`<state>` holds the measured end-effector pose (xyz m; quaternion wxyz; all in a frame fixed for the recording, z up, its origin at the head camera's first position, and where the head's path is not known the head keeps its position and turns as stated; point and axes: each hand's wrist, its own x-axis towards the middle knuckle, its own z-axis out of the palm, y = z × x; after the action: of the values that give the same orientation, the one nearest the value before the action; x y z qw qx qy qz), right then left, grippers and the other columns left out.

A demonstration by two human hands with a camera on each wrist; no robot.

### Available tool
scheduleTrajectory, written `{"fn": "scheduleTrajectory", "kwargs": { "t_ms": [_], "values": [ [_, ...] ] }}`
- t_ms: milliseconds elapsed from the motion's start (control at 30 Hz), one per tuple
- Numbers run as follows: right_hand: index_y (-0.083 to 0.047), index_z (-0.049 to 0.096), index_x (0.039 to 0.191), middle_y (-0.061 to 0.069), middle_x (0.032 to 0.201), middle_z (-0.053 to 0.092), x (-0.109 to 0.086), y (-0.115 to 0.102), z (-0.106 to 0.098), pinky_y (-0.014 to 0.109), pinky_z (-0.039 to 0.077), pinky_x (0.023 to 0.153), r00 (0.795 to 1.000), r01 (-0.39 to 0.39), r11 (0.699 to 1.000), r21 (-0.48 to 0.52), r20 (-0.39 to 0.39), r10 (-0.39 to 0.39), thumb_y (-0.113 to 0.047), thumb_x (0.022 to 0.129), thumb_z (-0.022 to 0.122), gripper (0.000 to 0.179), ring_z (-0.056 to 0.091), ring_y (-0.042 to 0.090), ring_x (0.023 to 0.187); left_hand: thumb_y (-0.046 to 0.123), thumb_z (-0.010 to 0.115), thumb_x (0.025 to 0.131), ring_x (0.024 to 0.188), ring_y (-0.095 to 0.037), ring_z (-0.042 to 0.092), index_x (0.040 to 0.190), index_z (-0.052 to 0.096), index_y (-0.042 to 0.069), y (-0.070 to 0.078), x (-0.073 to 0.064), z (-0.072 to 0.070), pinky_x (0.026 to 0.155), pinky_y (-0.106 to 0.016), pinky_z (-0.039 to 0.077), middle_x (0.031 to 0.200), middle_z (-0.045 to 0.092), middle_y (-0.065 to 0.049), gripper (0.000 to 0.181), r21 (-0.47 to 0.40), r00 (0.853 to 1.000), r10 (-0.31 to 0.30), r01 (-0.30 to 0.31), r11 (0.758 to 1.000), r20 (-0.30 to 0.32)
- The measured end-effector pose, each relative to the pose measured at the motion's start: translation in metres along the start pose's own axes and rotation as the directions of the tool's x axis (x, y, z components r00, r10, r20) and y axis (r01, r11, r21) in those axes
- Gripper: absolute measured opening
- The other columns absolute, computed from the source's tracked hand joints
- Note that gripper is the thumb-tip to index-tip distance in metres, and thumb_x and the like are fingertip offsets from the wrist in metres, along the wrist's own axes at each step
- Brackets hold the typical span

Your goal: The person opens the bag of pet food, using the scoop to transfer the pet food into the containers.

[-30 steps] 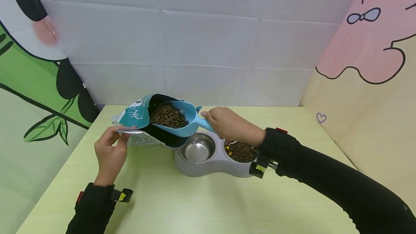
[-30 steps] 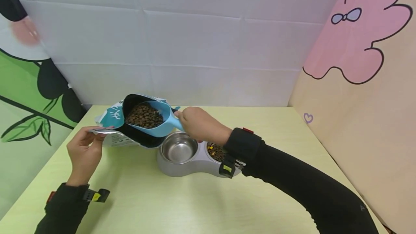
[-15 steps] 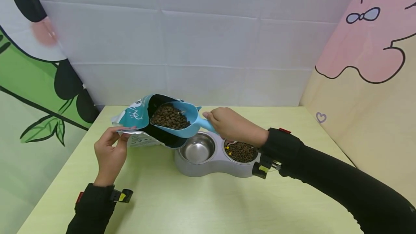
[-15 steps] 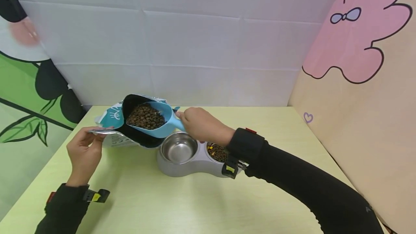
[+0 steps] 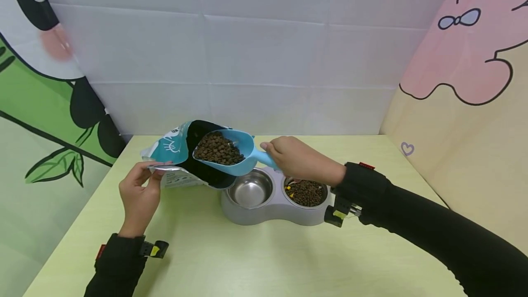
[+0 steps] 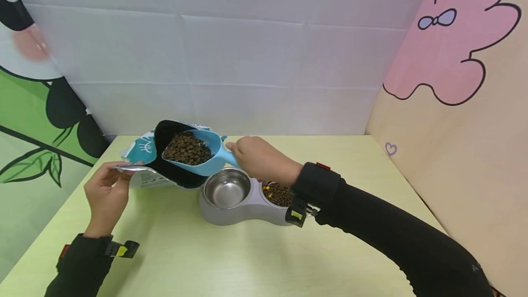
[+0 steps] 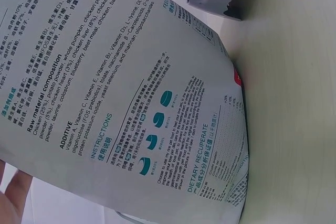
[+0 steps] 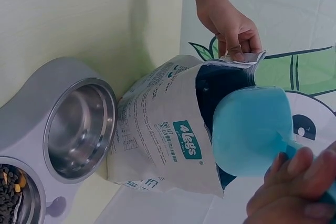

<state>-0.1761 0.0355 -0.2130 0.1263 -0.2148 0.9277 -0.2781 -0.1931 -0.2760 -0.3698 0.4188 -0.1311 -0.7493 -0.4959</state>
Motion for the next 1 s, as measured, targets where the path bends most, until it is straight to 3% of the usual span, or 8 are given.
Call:
{"fn": "scheduleTrajectory", "kwargs": {
  "t_ms": [100,367,500,733,867,1000],
  "values": [
    [-0.005,0.05,0.078,0.003,0.061,0.04,-0.002,0.001,-0.001,0.025,0.044,0.045,1.0,0.0,1.0,0.009,0.003,-0.001,-0.027,0.107,0.028,0.042,0.039,0.012,0.042,-0.017,0.063,0.082,0.094,0.008,0.06,0.096,0.062,-0.01,0.001,0.0,0.001,0.086,-0.011,0.045,0.095,0.068,0.01,0.016,-0.001,1.0,-0.005,0.005,1.0,0.002],
    [-0.004,0.052,0.081,0.005,0.064,0.045,-0.007,0.004,-0.004,0.027,0.046,0.044,1.0,-0.006,1.0,0.022,0.006,0.006,-0.028,0.106,0.029,0.042,0.042,0.013,0.04,-0.015,0.064,0.083,0.096,0.007,0.059,0.097,0.063,-0.009,0.002,0.001,0.001,0.086,-0.012,0.045,0.095,0.069,0.003,0.015,0.015,1.0,-0.01,0.01,1.0,0.003],
    [-0.004,0.052,0.084,0.007,0.066,0.045,-0.008,0.006,-0.006,0.029,0.048,0.045,1.0,-0.006,1.0,0.021,0.012,0.006,-0.029,0.106,0.028,0.042,0.044,0.014,0.042,-0.015,0.063,0.084,0.096,0.006,0.06,0.097,0.063,-0.01,0.002,0.001,0.001,0.086,-0.011,0.045,0.095,0.07,-0.006,0.014,-0.005,1.0,-0.008,0.008,1.0,-0.002],
    [-0.003,0.052,0.085,0.008,0.069,0.047,-0.01,0.009,-0.008,0.032,0.049,0.045,1.0,-0.02,1.0,0.016,0.006,0.02,-0.029,0.106,0.028,0.041,0.047,0.015,0.044,-0.013,0.064,0.083,0.095,0.007,0.06,0.097,0.063,-0.01,0.001,0.003,0.002,0.086,-0.012,0.046,0.096,0.068,0.008,0.014,0.001,1.0,-0.013,0.013,1.0,-0.008],
    [-0.003,0.052,0.084,0.006,0.067,0.045,-0.012,0.01,-0.009,0.032,0.049,0.045,1.0,-0.018,0.999,0.029,0.004,0.018,-0.028,0.106,0.028,0.042,0.045,0.014,0.044,-0.014,0.064,0.083,0.093,0.007,0.06,0.096,0.063,-0.011,0.0,0.004,0.003,0.085,-0.011,0.046,0.095,0.068,0.007,0.013,0.0,1.0,-0.025,0.025,1.0,-0.013],
    [-0.003,0.053,0.083,0.005,0.065,0.044,-0.013,0.013,-0.01,0.029,0.046,0.045,1.0,-0.003,1.0,0.029,0.006,0.003,-0.027,0.106,0.028,0.042,0.042,0.013,0.043,-0.016,0.063,0.082,0.09,0.007,0.061,0.094,0.062,-0.012,0.0,0.005,0.003,0.083,-0.01,0.046,0.093,0.066,0.016,0.012,-0.012,0.999,-0.031,0.03,0.999,-0.023]
  ]
}}
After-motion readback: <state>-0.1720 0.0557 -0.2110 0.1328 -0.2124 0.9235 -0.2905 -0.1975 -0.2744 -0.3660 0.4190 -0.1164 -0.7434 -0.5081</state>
